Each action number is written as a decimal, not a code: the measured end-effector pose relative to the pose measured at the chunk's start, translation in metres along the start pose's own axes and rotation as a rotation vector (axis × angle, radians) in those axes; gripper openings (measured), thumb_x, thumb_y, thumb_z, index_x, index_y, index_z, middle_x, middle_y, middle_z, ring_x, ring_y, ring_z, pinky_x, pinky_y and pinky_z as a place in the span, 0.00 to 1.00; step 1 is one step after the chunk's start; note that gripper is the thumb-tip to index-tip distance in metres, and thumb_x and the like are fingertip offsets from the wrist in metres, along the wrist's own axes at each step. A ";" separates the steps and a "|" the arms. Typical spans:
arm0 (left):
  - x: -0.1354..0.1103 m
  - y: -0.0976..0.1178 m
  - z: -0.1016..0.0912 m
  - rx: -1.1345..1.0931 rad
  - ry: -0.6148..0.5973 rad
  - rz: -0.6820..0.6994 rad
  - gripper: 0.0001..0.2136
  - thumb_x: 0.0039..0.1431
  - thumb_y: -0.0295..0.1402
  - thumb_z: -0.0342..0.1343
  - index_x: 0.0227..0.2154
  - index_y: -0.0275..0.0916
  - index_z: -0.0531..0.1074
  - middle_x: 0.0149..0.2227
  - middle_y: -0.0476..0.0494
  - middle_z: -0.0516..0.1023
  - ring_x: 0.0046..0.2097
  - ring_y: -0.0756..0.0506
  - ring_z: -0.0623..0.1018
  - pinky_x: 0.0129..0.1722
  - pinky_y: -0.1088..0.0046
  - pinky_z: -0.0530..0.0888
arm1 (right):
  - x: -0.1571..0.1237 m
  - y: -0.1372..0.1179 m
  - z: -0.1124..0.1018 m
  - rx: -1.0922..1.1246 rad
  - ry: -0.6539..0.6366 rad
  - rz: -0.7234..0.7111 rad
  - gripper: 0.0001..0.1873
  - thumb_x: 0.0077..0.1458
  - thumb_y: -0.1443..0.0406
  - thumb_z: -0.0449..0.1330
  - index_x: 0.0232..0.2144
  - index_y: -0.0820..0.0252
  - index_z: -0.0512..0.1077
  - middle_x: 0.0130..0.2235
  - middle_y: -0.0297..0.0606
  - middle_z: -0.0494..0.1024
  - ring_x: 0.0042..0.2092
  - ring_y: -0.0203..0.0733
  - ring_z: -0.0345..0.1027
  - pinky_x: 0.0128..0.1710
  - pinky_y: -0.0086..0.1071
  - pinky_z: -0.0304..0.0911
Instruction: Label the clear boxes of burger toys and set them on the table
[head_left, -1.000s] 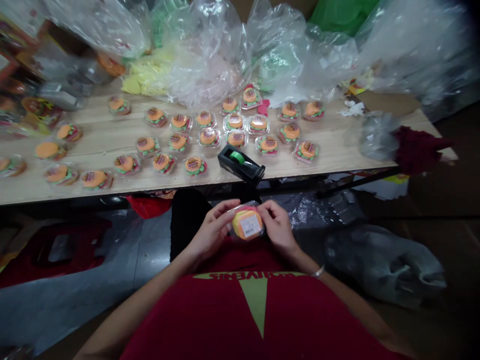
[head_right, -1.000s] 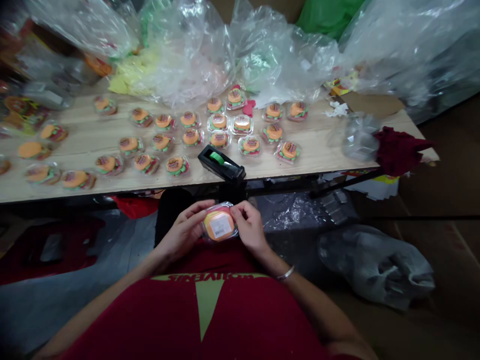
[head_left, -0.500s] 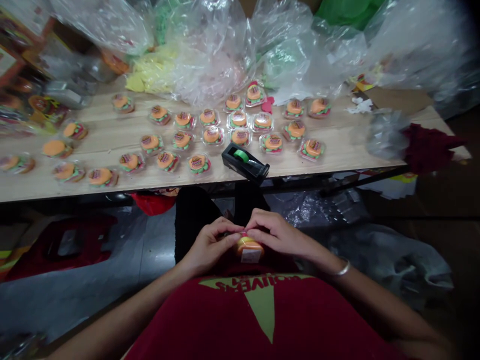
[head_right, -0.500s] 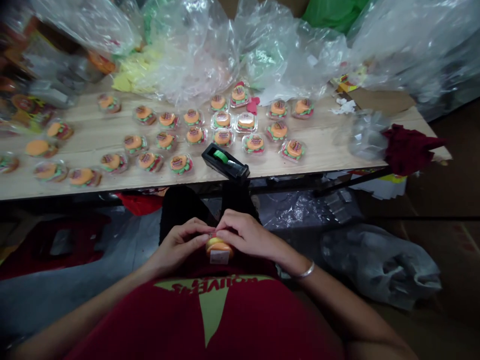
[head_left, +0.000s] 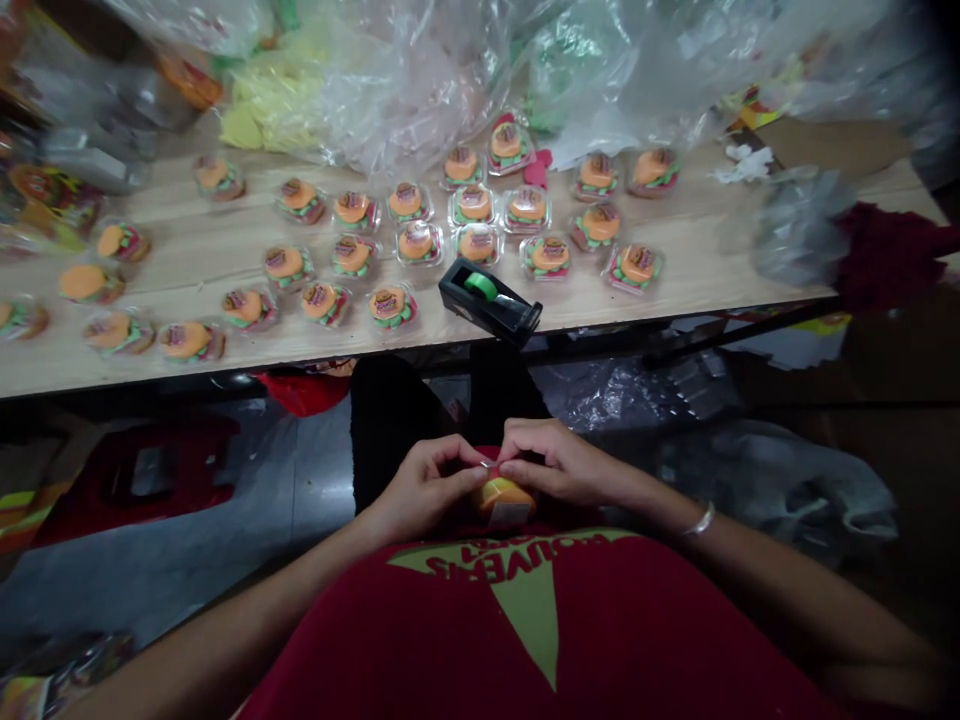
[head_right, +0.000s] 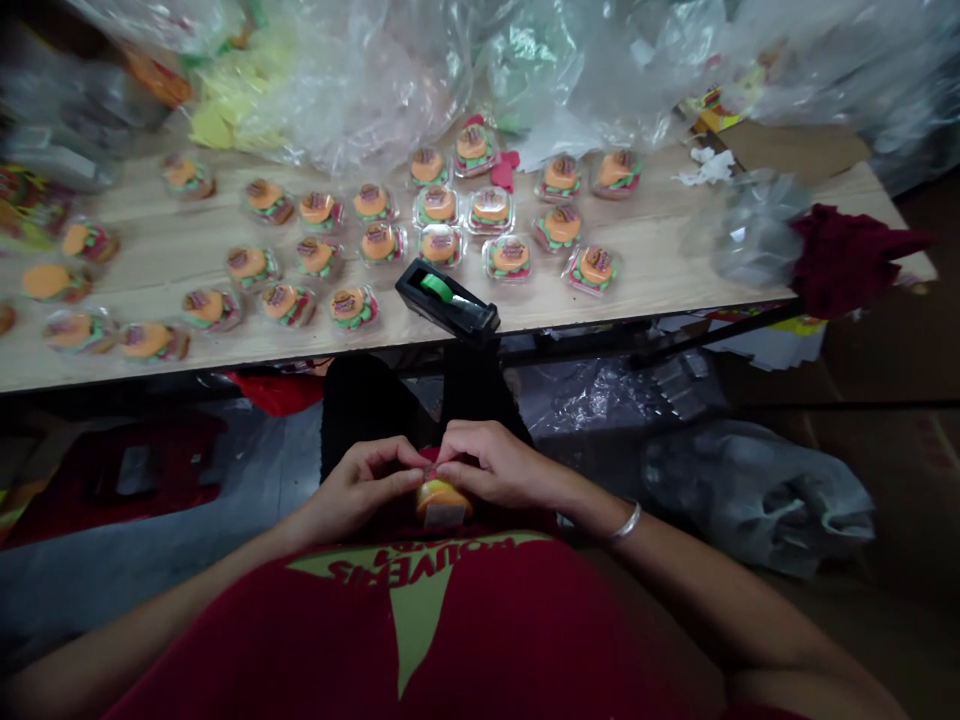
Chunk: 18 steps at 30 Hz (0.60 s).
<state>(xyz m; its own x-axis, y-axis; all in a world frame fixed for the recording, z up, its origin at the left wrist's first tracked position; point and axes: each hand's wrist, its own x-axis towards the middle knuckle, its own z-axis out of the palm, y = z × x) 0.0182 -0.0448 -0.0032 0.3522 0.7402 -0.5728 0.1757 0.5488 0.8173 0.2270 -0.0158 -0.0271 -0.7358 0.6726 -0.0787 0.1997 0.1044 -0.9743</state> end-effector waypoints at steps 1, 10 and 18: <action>0.000 0.001 -0.002 0.046 -0.016 0.029 0.08 0.51 0.35 0.60 0.30 0.35 0.76 0.28 0.46 0.76 0.30 0.49 0.73 0.31 0.75 0.67 | -0.001 0.000 -0.001 0.011 0.004 0.006 0.09 0.59 0.64 0.55 0.28 0.62 0.70 0.30 0.35 0.69 0.31 0.34 0.62 0.31 0.28 0.58; 0.004 0.005 0.000 0.155 0.051 0.089 0.08 0.55 0.36 0.56 0.30 0.35 0.74 0.30 0.45 0.77 0.33 0.48 0.73 0.33 0.74 0.68 | 0.010 -0.009 -0.017 -0.039 -0.069 0.063 0.06 0.59 0.67 0.55 0.30 0.62 0.70 0.32 0.36 0.71 0.33 0.35 0.63 0.32 0.29 0.59; 0.006 0.005 0.003 0.125 0.019 0.027 0.08 0.52 0.35 0.57 0.27 0.35 0.73 0.24 0.48 0.73 0.27 0.51 0.69 0.26 0.77 0.64 | 0.020 -0.010 -0.008 -0.085 -0.094 0.020 0.07 0.58 0.68 0.54 0.27 0.61 0.66 0.30 0.35 0.69 0.31 0.35 0.60 0.30 0.29 0.55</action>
<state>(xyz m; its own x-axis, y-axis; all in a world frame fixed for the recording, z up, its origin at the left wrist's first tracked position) 0.0238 -0.0387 -0.0023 0.3413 0.7618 -0.5507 0.2797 0.4770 0.8332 0.2153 0.0028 -0.0174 -0.7877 0.6041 -0.1208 0.2658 0.1562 -0.9513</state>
